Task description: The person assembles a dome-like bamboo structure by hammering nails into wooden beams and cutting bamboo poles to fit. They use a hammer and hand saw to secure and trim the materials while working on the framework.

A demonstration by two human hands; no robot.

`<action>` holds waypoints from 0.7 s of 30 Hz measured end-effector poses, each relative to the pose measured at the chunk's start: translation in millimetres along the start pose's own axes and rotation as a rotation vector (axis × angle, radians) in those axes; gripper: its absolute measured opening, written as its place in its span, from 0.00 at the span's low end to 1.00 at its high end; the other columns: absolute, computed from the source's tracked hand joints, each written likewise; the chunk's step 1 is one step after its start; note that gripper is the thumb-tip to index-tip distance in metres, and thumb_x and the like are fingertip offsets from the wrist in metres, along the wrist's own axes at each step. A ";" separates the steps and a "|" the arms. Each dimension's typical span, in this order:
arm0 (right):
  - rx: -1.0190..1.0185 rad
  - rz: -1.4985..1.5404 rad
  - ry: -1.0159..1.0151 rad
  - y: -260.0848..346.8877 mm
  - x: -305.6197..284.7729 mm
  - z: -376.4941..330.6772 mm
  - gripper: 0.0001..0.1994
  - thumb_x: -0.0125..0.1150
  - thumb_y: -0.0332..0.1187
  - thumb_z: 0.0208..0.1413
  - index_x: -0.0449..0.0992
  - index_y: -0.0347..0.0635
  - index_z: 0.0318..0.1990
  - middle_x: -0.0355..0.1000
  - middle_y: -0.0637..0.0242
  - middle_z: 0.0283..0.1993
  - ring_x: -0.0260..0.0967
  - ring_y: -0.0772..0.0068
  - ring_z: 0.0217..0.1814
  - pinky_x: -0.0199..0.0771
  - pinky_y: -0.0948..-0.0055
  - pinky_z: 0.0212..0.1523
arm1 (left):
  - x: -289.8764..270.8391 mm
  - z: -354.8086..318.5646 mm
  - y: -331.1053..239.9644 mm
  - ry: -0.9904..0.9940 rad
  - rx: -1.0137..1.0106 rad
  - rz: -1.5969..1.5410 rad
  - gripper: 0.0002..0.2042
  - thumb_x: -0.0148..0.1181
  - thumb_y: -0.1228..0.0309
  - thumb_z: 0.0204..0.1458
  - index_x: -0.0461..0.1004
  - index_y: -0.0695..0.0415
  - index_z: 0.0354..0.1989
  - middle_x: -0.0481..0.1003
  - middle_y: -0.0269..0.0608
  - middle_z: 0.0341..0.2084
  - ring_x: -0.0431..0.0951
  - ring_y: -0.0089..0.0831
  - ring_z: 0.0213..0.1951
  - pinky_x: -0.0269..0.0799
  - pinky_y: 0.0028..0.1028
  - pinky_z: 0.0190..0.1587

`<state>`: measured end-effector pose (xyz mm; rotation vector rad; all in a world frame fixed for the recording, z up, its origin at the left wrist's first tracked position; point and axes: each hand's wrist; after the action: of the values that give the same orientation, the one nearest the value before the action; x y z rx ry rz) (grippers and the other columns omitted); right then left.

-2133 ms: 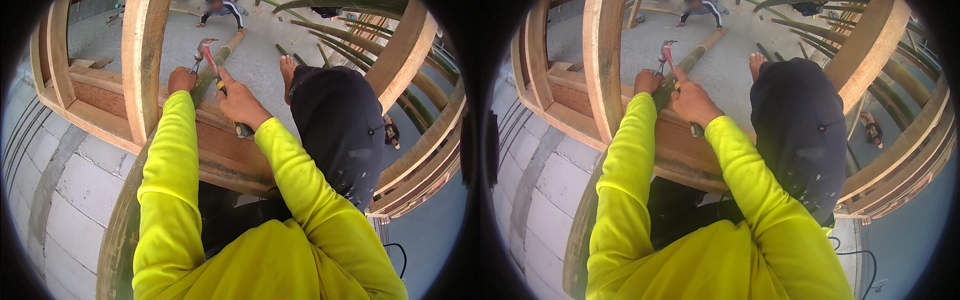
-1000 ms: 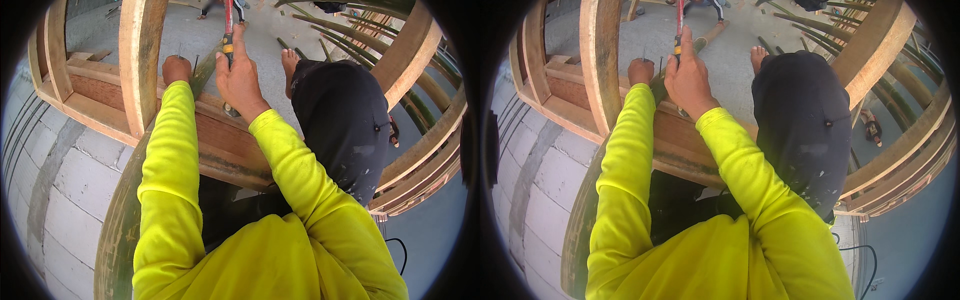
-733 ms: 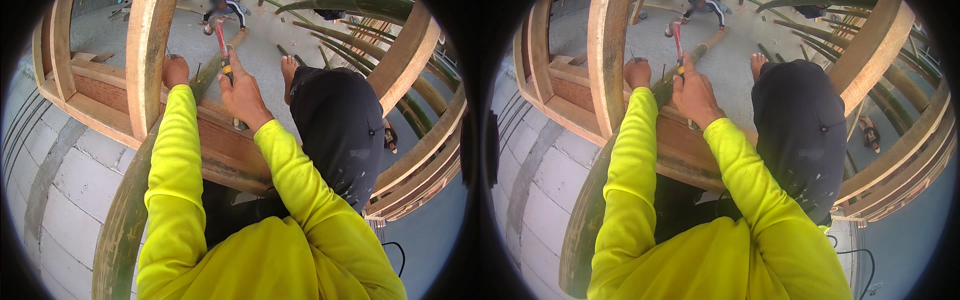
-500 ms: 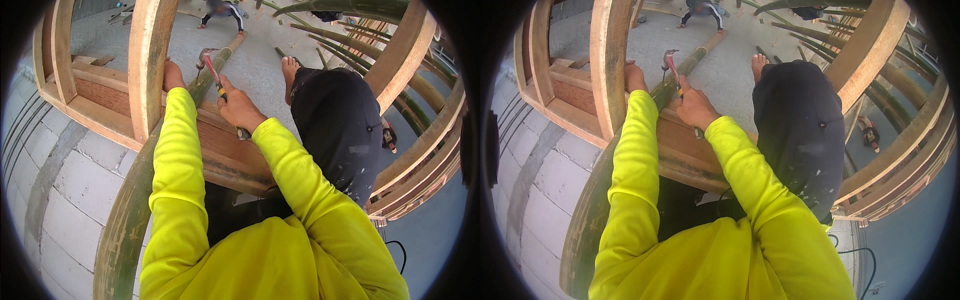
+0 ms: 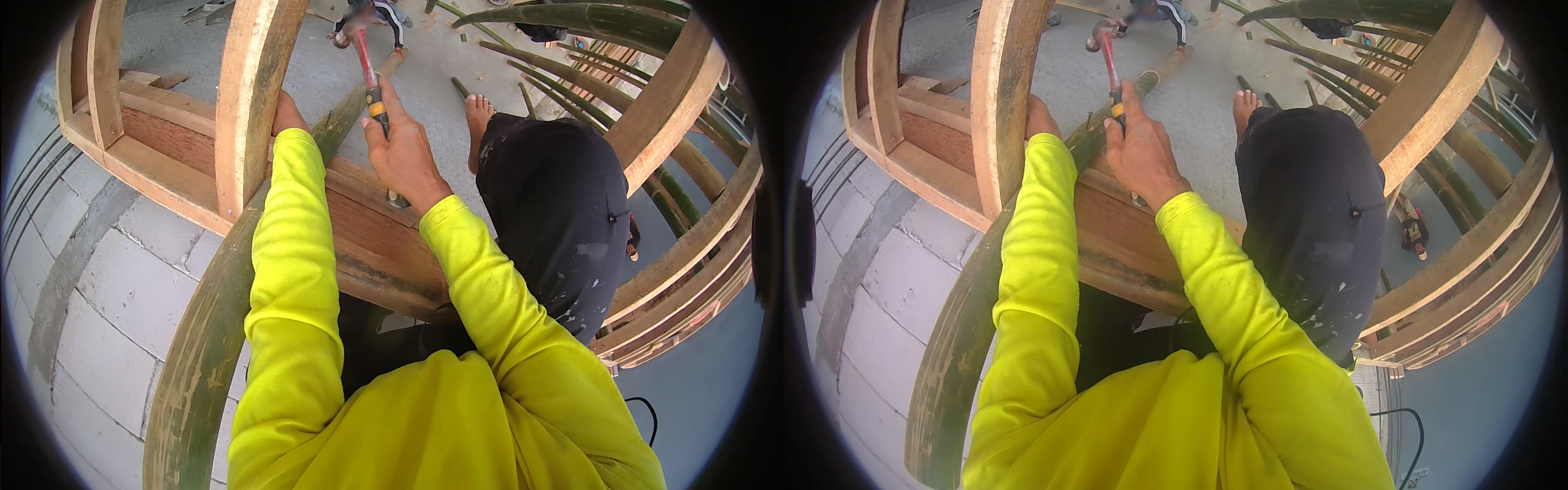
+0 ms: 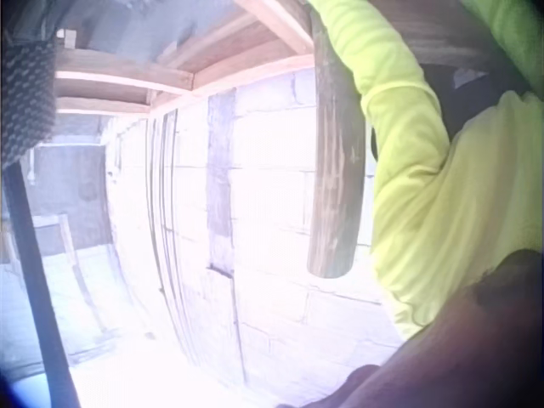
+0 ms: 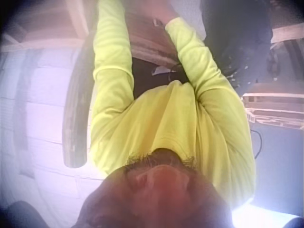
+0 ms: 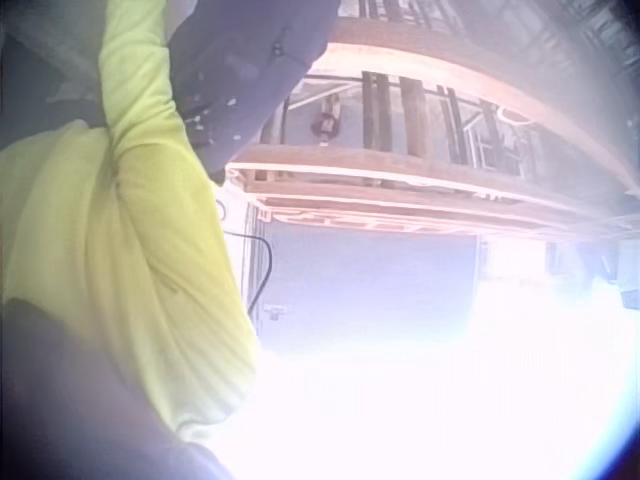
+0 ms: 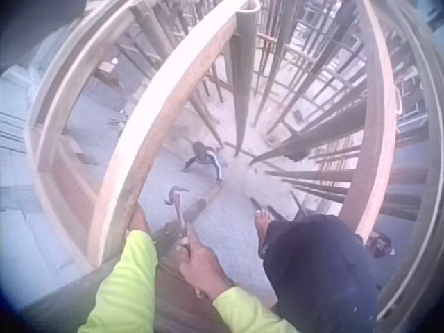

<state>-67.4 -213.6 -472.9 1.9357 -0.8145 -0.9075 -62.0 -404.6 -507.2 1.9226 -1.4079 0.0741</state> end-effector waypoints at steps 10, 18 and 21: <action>0.191 -0.052 0.275 -18.7 6.9 -17.6 0.37 0.56 0.34 0.61 0.47 0.42 0.75 0.75 0.50 0.37 0.75 0.58 0.37 0.75 0.63 0.46 | -5.2 5.4 24.4 0.003 0.238 0.181 0.21 0.47 0.59 0.67 0.70 0.53 0.64 0.70 0.43 0.62 0.71 0.46 0.62 0.63 0.53 0.61; 0.198 0.220 0.047 -33.1 26.8 -38.0 0.32 0.50 0.31 0.66 0.46 0.46 0.75 0.69 0.66 0.28 0.66 0.79 0.20 0.68 0.76 0.19 | -11.4 42.0 -4.7 0.215 0.810 2.562 0.24 0.49 0.59 0.65 0.67 0.60 0.65 0.68 0.44 0.64 0.68 0.41 0.64 0.60 0.37 0.65; -0.022 -0.098 0.133 -46.7 29.6 -25.2 0.31 0.51 0.31 0.65 0.49 0.46 0.74 0.71 0.64 0.29 0.69 0.76 0.22 0.70 0.73 0.22 | -15.2 68.2 -11.6 0.573 1.168 3.049 0.25 0.51 0.59 0.63 0.68 0.61 0.64 0.69 0.46 0.63 0.68 0.42 0.62 0.60 0.36 0.64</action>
<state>-21.7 -206.2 -512.1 2.0075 -0.6341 -0.8320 -83.0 -430.9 -569.6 1.2197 1.5580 -1.8128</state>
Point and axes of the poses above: each hand's wrist, its own z-axis towards the middle knuckle, its own x-axis out of the palm, y = z × x
